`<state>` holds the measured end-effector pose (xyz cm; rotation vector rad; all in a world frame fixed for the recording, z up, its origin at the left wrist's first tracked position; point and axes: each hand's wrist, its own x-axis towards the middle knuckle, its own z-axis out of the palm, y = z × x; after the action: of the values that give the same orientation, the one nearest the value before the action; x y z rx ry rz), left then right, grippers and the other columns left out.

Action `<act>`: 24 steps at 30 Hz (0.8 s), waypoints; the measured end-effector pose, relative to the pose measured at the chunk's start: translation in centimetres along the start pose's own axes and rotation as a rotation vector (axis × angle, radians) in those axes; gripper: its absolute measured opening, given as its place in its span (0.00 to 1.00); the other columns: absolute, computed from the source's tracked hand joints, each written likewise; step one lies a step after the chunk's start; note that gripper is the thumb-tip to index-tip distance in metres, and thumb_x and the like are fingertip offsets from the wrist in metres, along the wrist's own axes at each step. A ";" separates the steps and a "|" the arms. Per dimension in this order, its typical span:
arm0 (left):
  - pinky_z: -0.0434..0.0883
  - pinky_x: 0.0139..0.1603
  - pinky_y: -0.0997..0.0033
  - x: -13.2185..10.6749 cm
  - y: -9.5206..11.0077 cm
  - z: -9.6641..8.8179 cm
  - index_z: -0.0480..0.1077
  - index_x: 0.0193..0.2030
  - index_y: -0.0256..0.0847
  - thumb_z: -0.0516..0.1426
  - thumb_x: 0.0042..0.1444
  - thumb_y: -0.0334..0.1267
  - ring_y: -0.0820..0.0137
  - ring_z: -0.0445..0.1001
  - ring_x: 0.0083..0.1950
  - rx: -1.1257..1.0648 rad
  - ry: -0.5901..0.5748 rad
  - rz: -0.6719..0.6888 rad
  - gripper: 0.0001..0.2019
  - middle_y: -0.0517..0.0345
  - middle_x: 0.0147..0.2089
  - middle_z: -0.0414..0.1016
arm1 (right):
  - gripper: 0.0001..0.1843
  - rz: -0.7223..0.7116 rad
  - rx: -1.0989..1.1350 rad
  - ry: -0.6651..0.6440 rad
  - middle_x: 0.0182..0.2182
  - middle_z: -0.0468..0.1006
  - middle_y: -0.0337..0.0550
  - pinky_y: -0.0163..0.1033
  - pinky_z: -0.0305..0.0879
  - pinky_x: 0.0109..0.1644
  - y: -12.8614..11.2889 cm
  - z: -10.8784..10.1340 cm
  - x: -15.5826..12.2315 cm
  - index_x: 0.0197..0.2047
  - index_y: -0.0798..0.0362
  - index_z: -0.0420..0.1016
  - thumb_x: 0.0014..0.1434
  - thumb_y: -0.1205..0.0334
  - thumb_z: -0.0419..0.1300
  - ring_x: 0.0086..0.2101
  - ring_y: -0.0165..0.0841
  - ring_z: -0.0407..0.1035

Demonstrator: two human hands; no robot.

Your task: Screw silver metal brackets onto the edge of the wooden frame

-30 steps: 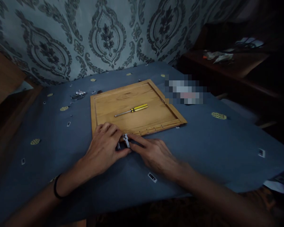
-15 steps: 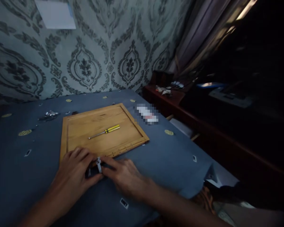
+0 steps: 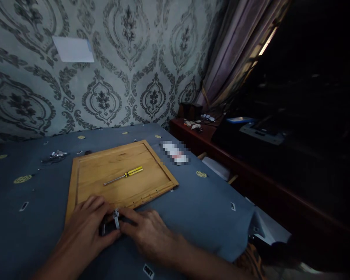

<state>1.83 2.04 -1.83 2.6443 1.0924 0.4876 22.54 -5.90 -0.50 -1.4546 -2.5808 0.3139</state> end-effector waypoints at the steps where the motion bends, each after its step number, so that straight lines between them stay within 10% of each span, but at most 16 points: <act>1: 0.65 0.43 0.61 0.1 0.1 -0.1 0.76 0.38 0.45 0.66 0.54 0.43 0.58 0.71 0.44 -0.001 -0.002 -0.006 0.08 0.57 0.38 0.74 | 0.21 0.007 -0.002 0.002 0.69 0.69 0.49 0.49 0.80 0.43 0.0 -0.1 0.0 0.60 0.50 0.73 0.66 0.71 0.56 0.46 0.41 0.79; 9: 0.64 0.45 0.60 0.8 1.9 -1.9 0.75 0.34 0.42 0.69 0.52 0.42 0.58 0.71 0.45 0.023 -0.127 -0.099 0.10 0.57 0.37 0.73 | 0.24 0.029 0.123 0.059 0.67 0.73 0.43 0.43 0.80 0.48 0.4 0.1 0.1 0.61 0.45 0.76 0.66 0.74 0.55 0.51 0.39 0.80; 14: 0.65 0.48 0.58 1.1 2.5 -2.8 0.75 0.36 0.41 0.72 0.51 0.44 0.57 0.71 0.47 0.007 -0.144 -0.121 0.14 0.57 0.40 0.73 | 0.26 0.064 0.197 0.340 0.59 0.80 0.51 0.46 0.77 0.56 3.2 -1.5 1.0 0.58 0.51 0.79 0.63 0.77 0.52 0.53 0.38 0.79; 24: 0.65 0.51 0.56 1.1 2.5 -3.4 0.76 0.37 0.42 0.72 0.52 0.47 0.58 0.71 0.49 0.015 -0.178 -0.102 0.15 0.57 0.41 0.74 | 0.19 0.283 -0.079 0.135 0.51 0.81 0.58 0.46 0.71 0.48 7.4 -4.5 7.8 0.57 0.57 0.80 0.67 0.67 0.55 0.45 0.48 0.79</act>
<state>2.87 1.42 2.36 2.5705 1.1704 0.2204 25.71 5.00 2.23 -1.8056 -2.3068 0.1430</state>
